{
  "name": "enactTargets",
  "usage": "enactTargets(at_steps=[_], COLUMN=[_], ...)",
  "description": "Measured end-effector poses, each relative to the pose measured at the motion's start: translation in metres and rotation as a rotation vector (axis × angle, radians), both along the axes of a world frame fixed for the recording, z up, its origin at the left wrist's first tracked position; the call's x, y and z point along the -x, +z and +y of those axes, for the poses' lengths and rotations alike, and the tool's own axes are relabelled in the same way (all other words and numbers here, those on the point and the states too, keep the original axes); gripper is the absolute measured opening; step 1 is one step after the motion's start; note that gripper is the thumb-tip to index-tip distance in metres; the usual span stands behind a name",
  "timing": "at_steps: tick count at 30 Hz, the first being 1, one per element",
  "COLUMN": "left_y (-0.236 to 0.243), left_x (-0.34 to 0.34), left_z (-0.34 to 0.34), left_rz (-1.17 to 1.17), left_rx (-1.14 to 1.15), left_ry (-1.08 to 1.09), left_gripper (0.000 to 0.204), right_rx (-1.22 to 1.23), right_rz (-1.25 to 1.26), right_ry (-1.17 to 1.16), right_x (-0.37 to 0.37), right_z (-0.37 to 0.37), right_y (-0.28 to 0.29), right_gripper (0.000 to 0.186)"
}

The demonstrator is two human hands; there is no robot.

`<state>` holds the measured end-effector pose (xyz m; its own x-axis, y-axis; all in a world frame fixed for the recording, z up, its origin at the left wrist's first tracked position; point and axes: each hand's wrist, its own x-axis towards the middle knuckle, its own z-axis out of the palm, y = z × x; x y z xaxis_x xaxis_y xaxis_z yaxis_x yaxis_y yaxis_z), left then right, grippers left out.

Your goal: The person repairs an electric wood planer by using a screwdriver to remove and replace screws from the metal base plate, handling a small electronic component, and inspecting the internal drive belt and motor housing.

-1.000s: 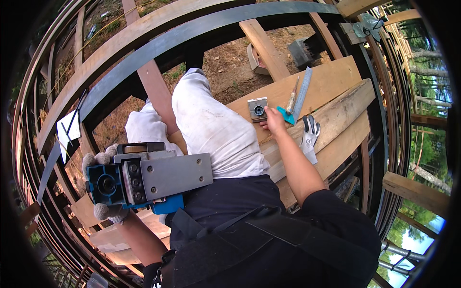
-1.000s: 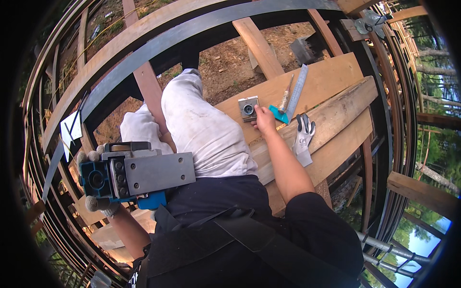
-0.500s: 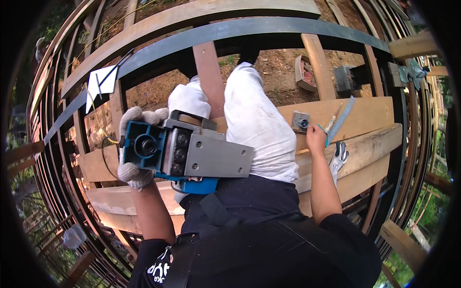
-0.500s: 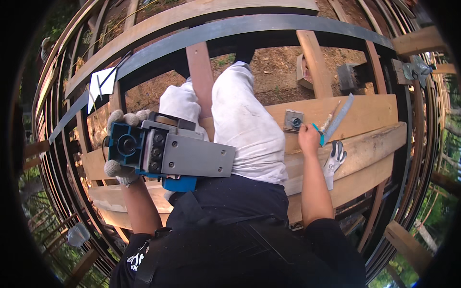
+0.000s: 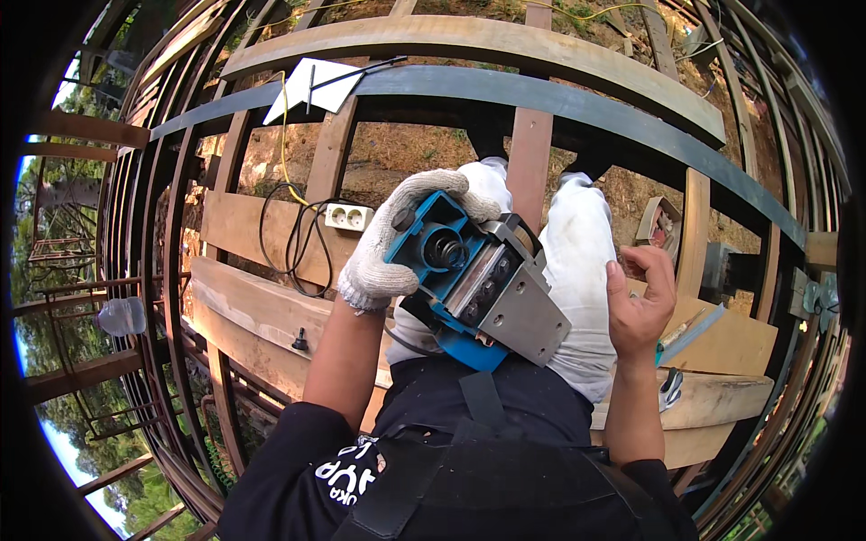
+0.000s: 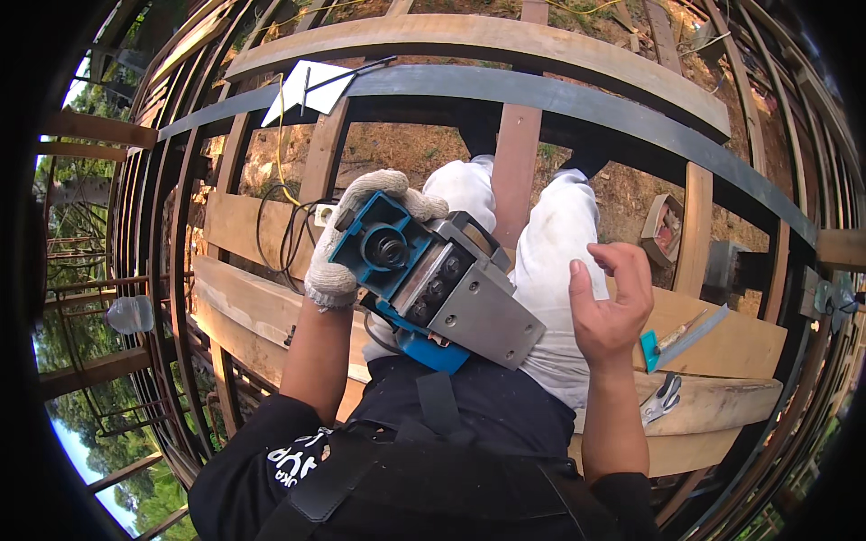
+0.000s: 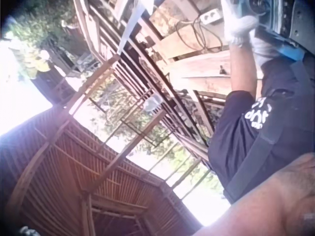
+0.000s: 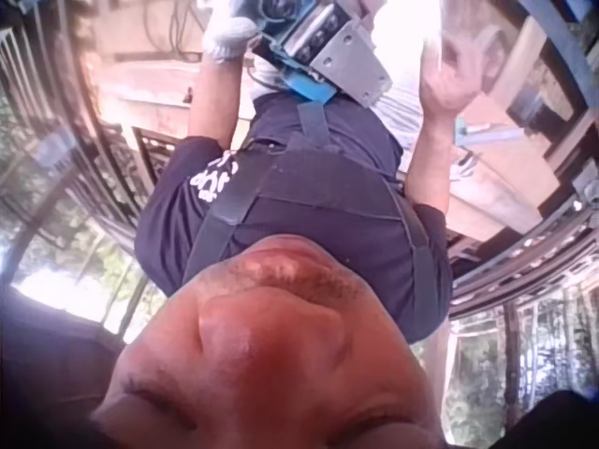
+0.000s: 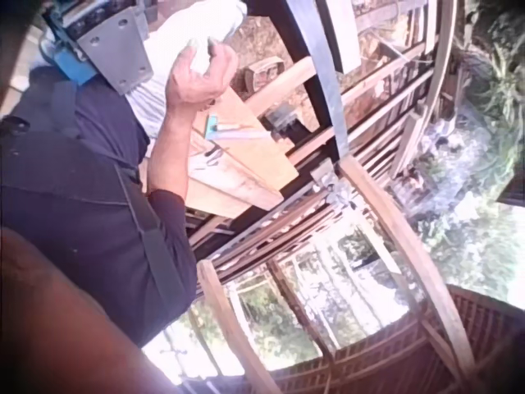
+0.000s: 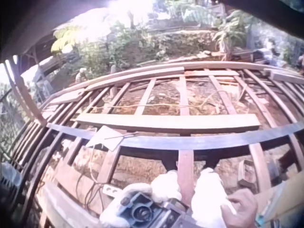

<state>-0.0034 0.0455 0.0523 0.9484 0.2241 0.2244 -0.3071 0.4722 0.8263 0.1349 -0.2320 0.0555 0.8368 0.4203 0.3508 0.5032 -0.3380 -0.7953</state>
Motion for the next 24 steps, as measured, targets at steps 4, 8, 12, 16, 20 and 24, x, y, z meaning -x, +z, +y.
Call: enactTargets(at_steps=[4,8,12,16,20,24], left_y=[0.006,0.014,0.017,0.019,0.014,0.016], left_x=[0.006,0.006,0.005,0.005,0.004,0.004], left_z=[-0.002,-0.004,0.001,0.003,0.003,0.005], left_rz=[0.091,0.127,0.184,0.182,0.167,0.196], left_rx=[0.107,0.204,0.155,0.108,0.126,0.093], left_ry=[-0.002,0.022,0.01,0.004,-0.006,-0.029], left_gripper=[0.098,0.104,0.105,0.106,0.107,0.108], right_rx=[-0.071,-0.054,0.002,0.037,0.072,0.097], right_rz=[-0.064,-0.126,-0.214,-0.275,-0.324,-0.33], right_ry=[0.354,0.485,0.557,0.574,0.562,0.552], right_x=[0.029,0.033,0.03,0.029,0.027,0.027], right_z=[0.056,0.09,0.103,0.108,0.11,0.113], right_y=[0.035,0.048,0.058,0.06,0.059,0.062], right_gripper=[0.033,0.038,0.041,0.042,0.042,0.038])
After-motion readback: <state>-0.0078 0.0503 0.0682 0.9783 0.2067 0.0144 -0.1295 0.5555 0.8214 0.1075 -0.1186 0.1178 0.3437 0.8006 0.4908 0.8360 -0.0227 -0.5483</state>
